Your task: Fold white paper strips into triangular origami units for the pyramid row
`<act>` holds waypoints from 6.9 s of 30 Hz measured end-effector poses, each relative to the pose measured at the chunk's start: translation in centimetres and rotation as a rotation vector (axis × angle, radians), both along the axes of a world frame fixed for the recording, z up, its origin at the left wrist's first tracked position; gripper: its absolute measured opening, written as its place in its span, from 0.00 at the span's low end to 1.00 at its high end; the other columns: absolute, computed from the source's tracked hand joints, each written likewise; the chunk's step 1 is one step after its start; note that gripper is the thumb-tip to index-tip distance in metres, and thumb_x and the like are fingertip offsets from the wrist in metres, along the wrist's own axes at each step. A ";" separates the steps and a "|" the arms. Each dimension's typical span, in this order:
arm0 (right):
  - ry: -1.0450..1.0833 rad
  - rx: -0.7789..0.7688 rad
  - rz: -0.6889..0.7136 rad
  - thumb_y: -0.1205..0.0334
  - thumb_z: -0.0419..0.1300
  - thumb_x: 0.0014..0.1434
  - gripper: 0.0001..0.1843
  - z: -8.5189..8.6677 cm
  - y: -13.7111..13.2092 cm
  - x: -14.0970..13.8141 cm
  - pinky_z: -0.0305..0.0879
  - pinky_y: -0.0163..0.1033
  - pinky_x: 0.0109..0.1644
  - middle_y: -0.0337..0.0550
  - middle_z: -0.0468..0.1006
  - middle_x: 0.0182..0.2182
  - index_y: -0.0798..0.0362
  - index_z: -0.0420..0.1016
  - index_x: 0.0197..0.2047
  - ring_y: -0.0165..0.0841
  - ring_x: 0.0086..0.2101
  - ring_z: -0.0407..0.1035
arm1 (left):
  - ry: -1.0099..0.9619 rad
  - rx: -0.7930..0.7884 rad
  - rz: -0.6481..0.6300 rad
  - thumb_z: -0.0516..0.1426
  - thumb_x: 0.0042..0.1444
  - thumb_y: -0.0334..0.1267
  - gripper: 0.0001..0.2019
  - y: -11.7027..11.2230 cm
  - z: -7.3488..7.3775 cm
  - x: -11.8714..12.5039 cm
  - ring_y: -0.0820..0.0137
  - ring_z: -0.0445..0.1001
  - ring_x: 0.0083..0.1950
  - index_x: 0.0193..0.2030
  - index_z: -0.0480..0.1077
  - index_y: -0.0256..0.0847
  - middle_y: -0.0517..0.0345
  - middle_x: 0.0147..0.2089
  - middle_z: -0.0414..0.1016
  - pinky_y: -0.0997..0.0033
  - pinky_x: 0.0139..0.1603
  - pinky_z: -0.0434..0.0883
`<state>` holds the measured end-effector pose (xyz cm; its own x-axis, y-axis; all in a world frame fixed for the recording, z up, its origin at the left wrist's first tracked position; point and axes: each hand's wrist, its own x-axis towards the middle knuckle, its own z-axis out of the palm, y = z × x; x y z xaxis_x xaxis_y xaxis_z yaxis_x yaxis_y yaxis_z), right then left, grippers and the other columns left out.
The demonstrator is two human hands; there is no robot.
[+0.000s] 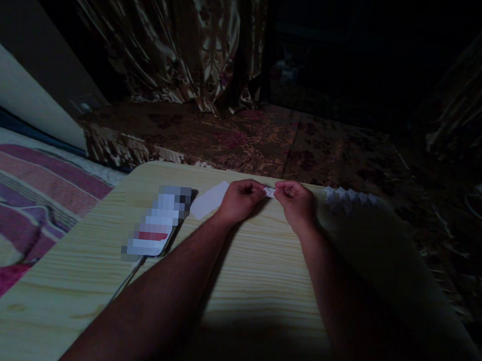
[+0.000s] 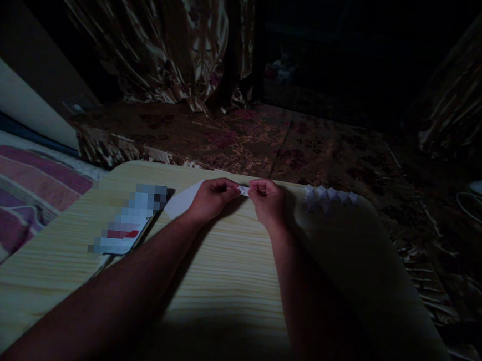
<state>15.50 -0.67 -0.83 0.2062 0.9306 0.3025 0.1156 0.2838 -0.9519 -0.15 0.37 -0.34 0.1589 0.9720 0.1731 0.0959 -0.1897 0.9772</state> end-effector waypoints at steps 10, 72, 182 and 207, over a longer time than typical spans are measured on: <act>-0.005 -0.007 -0.004 0.63 0.62 0.47 0.09 0.1 -0.1 -0.1 0.68 0.36 0.36 0.41 0.78 0.29 0.54 0.75 0.34 0.31 0.30 0.72 | -0.058 0.003 0.024 0.60 0.49 0.43 0.12 0.2 -0.3 0.0 0.77 0.62 0.24 0.36 0.77 0.37 0.58 0.27 0.73 0.76 0.25 0.59; 0.074 -0.059 -0.017 0.63 0.61 0.47 0.13 -0.3 0.1 0.1 0.65 0.33 0.26 0.40 0.78 0.28 0.53 0.72 0.39 0.30 0.25 0.71 | -0.182 -0.096 0.062 0.63 0.45 0.39 0.15 -0.1 0.4 -0.1 0.72 0.72 0.29 0.41 0.73 0.36 0.55 0.31 0.77 0.74 0.31 0.67; -0.551 -0.078 -0.507 0.58 0.58 0.46 0.10 3.7 -2.9 6.4 0.63 0.36 0.33 0.36 0.71 0.25 0.49 0.71 0.34 0.31 0.27 0.65 | 0.701 0.613 -0.084 0.53 0.51 0.38 0.17 -0.7 -0.2 1.6 0.57 0.73 0.50 0.46 0.76 0.43 0.51 0.50 0.77 0.57 0.58 0.63; -0.857 -0.288 -0.625 0.53 0.58 0.51 0.12 0.6 -6.5 21.3 0.65 0.37 0.42 0.40 0.78 0.35 0.49 0.74 0.38 0.34 0.35 0.71 | 0.838 0.654 -0.096 0.52 0.55 0.45 0.17 0.3 -0.6 1.5 0.63 0.73 0.52 0.48 0.75 0.45 0.58 0.50 0.77 0.63 0.59 0.65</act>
